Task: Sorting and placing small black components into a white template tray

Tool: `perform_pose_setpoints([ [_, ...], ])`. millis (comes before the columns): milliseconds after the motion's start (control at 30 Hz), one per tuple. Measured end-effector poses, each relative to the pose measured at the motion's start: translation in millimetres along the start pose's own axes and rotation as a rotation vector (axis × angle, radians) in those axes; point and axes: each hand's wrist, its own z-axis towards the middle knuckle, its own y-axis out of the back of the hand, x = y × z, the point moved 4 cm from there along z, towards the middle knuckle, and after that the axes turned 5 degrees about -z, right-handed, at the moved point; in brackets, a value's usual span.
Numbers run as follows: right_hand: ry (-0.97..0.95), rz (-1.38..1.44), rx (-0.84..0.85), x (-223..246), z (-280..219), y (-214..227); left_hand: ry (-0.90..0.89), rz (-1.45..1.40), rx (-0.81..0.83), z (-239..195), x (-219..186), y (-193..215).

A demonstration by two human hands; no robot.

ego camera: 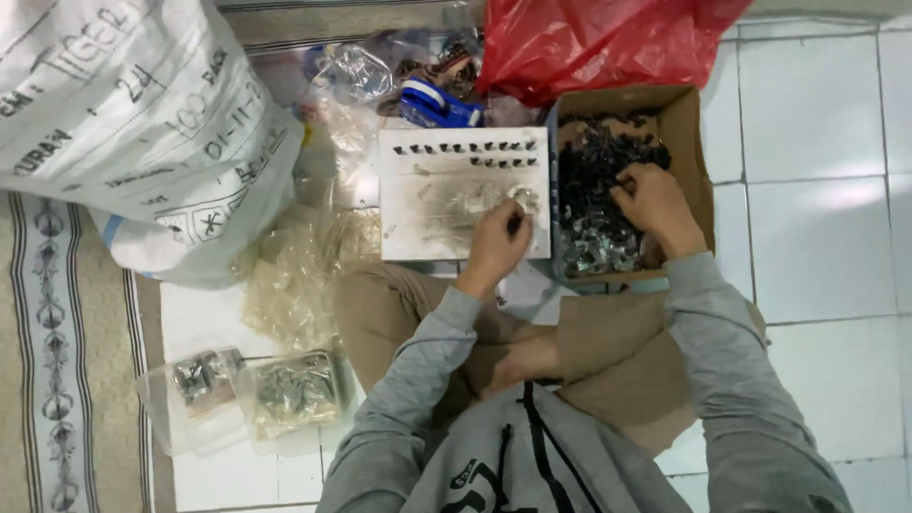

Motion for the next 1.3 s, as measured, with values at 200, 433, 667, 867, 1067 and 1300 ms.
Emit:
perform_pose_setpoints([
  [200,-0.298,0.077,0.249,-79.9,-52.3,-80.0,-0.228,0.215,0.229,-11.9,-17.2,-116.0],
  [433,-0.259,0.233,0.207,-67.9,-7.4,-104.1,-0.205,0.697,0.282,41.6,-1.0,-186.3],
  [667,-0.301,0.217,0.19,-84.0,4.2,-112.3,-0.226,0.698,0.36,75.7,16.2,-217.3],
  [867,-0.308,0.263,0.236,-64.5,-1.6,-69.0,-0.281,0.836,0.451,99.9,59.7,-248.6],
  [1067,-0.318,0.268,0.184,-64.7,5.5,-69.4,-0.258,0.985,0.482,98.3,74.8,-253.3],
  [1300,-0.337,0.311,0.196,-57.9,1.4,-55.4,-0.274,1.054,0.536,99.0,73.8,-254.2],
])
